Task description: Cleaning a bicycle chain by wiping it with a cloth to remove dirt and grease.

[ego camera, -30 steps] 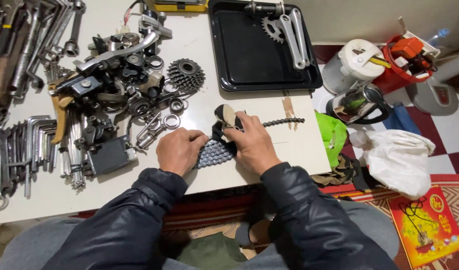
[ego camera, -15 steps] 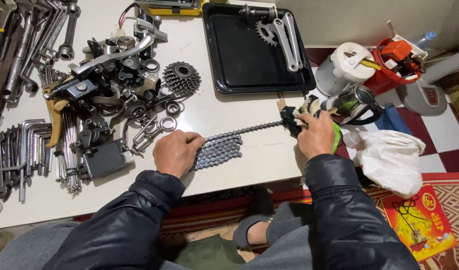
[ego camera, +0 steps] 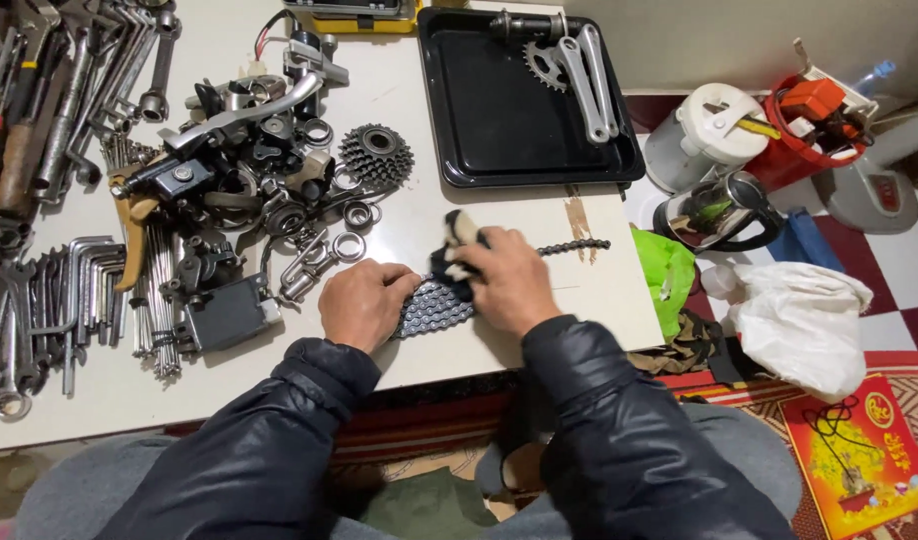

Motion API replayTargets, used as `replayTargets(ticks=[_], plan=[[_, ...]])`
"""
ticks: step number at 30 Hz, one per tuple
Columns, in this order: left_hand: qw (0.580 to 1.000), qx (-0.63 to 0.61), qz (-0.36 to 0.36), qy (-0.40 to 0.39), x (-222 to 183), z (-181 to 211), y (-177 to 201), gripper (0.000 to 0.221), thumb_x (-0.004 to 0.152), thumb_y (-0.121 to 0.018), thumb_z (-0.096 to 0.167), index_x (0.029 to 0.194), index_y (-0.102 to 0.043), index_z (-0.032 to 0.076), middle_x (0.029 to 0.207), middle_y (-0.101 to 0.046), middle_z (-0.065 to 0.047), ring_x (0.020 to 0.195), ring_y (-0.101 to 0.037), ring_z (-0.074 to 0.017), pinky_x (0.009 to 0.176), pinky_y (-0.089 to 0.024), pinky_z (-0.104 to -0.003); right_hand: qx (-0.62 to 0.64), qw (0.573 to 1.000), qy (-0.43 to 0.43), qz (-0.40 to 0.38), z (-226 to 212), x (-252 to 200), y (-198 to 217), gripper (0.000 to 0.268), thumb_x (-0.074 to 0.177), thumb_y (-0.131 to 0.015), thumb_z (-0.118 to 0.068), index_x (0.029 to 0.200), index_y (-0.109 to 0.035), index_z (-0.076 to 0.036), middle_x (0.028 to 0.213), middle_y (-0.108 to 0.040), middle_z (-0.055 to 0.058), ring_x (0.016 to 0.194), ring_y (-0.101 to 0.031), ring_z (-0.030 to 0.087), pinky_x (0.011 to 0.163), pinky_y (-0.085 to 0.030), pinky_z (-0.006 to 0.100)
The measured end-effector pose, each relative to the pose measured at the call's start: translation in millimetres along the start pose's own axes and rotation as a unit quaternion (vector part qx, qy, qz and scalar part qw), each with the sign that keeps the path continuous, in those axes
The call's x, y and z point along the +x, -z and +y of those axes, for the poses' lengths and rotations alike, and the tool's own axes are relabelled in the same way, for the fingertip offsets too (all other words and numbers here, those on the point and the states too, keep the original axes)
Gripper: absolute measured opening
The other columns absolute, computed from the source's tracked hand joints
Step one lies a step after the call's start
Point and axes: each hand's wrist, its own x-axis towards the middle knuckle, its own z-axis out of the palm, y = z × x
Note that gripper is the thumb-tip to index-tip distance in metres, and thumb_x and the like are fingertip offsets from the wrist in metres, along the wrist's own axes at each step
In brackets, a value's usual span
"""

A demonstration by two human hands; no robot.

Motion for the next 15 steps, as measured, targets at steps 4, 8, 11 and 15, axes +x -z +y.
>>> replayTargets(ticks=[4, 8, 11, 15], plan=[[1.000, -0.002, -0.004, 0.012, 1.3, -2.1, -3.6, 0.028, 0.093, -0.064, 0.044, 0.106, -0.082, 0.027, 0.096, -0.077, -0.008, 0.101, -0.072, -0.0300, 0.095, -0.049, -0.040, -0.058, 0.998, -0.019, 0.022, 50.6, -9.0, 14.4, 0.032, 0.078, -0.069, -0.016, 0.105, -0.070, -0.033, 0.117, -0.059, 0.003, 0.108, -0.063, 0.029, 0.087, -0.056, 0.043], [0.999, -0.028, 0.011, -0.019, 4.0, -10.3, -10.4, 0.028, 0.093, -0.064, 0.044, 0.104, -0.082, 0.025, 0.094, -0.076, -0.008, 0.100, -0.071, -0.0319, 0.094, -0.048, -0.040, -0.068, 0.985, -0.153, 0.028, 85.3, -21.4, 31.7, 0.039, 0.080, -0.071, -0.019, 0.116, -0.069, -0.036, 0.111, -0.060, 0.003, 0.107, -0.066, 0.030, 0.093, -0.055, 0.045], [0.999, -0.031, 0.018, -0.023, 2.4, -9.3, -8.0, 0.027, 0.093, -0.065, 0.043, 0.103, -0.082, 0.024, 0.094, -0.076, -0.009, 0.100, -0.071, -0.0328, 0.095, -0.047, -0.040, -0.013, 0.982, -0.169, 0.081, 62.2, -15.2, 37.2, 0.045, 0.083, -0.074, -0.022, 0.125, -0.065, -0.032, 0.110, -0.061, 0.006, 0.109, -0.066, 0.031, 0.096, -0.053, 0.046], [0.999, -0.034, 0.023, -0.030, 1.7, -7.5, -5.7, 0.028, 0.092, -0.065, 0.044, 0.102, -0.081, 0.024, 0.094, -0.076, -0.009, 0.099, -0.071, -0.0323, 0.094, -0.047, -0.040, 0.171, 0.975, -0.110, 0.095, -21.6, 0.1, 34.6, 0.055, 0.079, -0.075, -0.015, 0.132, -0.061, -0.023, 0.111, -0.066, 0.013, 0.112, -0.065, 0.037, 0.096, -0.051, 0.052]])
